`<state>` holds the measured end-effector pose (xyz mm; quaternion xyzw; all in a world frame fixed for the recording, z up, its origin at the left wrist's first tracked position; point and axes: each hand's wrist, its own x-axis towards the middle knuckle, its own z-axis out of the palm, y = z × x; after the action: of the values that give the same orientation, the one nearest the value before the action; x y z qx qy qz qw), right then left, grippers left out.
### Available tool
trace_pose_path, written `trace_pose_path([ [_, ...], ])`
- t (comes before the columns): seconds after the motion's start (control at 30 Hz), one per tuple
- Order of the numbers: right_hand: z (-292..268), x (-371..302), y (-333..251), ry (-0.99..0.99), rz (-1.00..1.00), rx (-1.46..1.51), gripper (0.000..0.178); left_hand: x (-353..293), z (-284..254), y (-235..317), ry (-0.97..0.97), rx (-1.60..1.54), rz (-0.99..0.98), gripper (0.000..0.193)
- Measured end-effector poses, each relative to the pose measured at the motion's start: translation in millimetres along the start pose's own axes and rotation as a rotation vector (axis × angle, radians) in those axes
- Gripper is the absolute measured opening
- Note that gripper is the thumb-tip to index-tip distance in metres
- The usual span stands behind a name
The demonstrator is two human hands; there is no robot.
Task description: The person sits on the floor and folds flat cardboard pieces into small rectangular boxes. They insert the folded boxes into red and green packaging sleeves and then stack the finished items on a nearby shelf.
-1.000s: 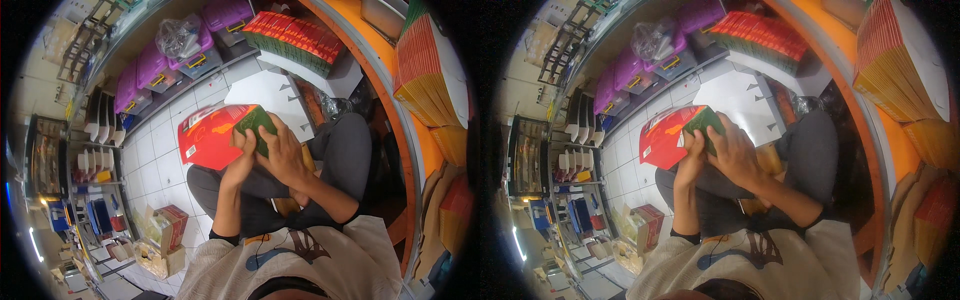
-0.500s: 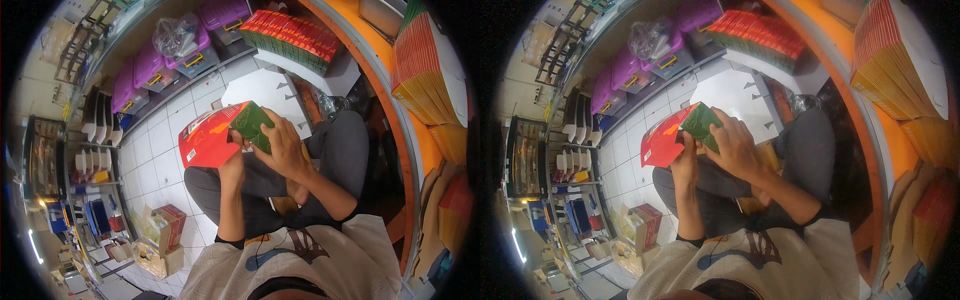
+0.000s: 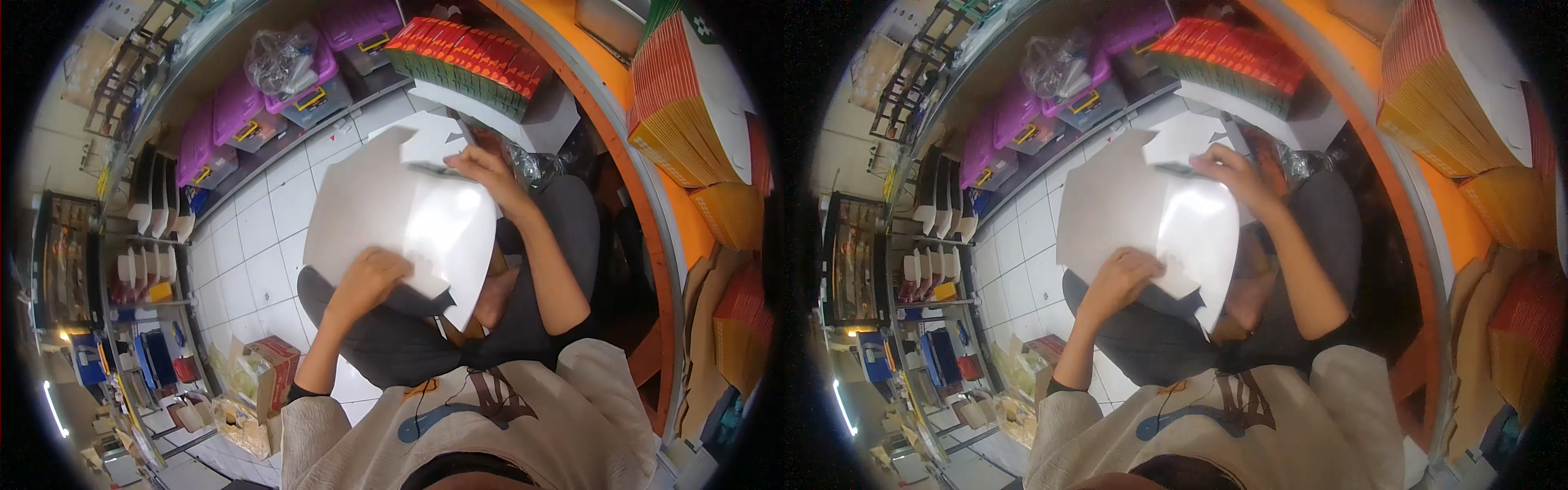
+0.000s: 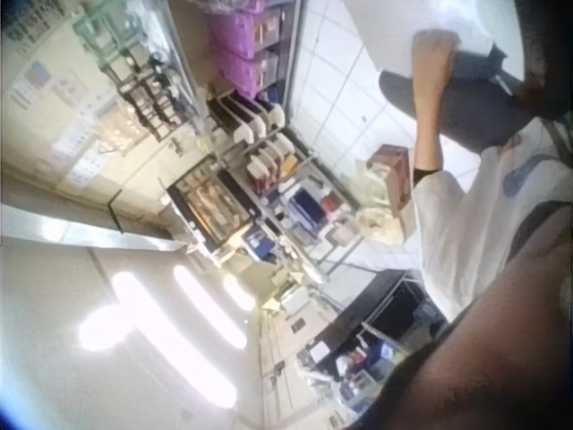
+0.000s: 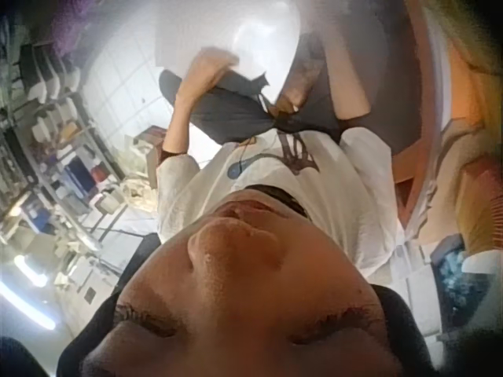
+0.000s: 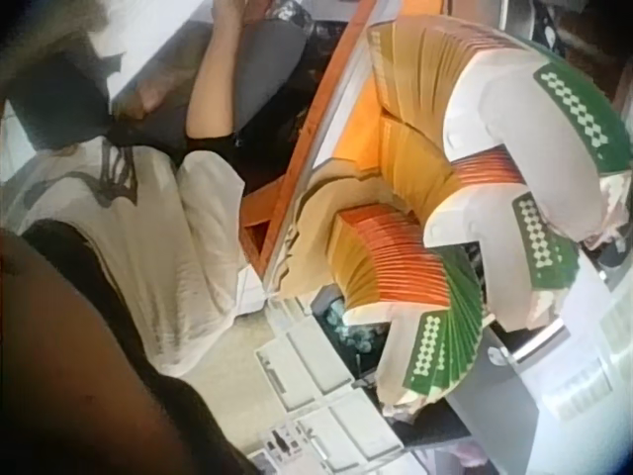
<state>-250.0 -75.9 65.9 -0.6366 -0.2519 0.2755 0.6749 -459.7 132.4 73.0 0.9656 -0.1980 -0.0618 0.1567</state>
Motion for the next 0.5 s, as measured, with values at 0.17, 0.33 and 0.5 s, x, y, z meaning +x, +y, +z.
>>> trace_pose_path([
  [0.17,29.7,-3.1,19.9,0.254,-0.412,-0.798,0.026,3.2,47.2,-4.4,0.231,-1.067,-0.377,0.019],
  [0.33,42.3,-29.2,10.2,-0.039,-0.349,-0.567,0.03,5.3,45.1,-3.2,0.141,-1.291,-0.582,0.029],
  [0.5,49.0,-31.0,4.6,-0.07,-0.23,-0.579,0.037,8.8,38.4,2.5,0.104,-1.3,-0.588,0.027],
])
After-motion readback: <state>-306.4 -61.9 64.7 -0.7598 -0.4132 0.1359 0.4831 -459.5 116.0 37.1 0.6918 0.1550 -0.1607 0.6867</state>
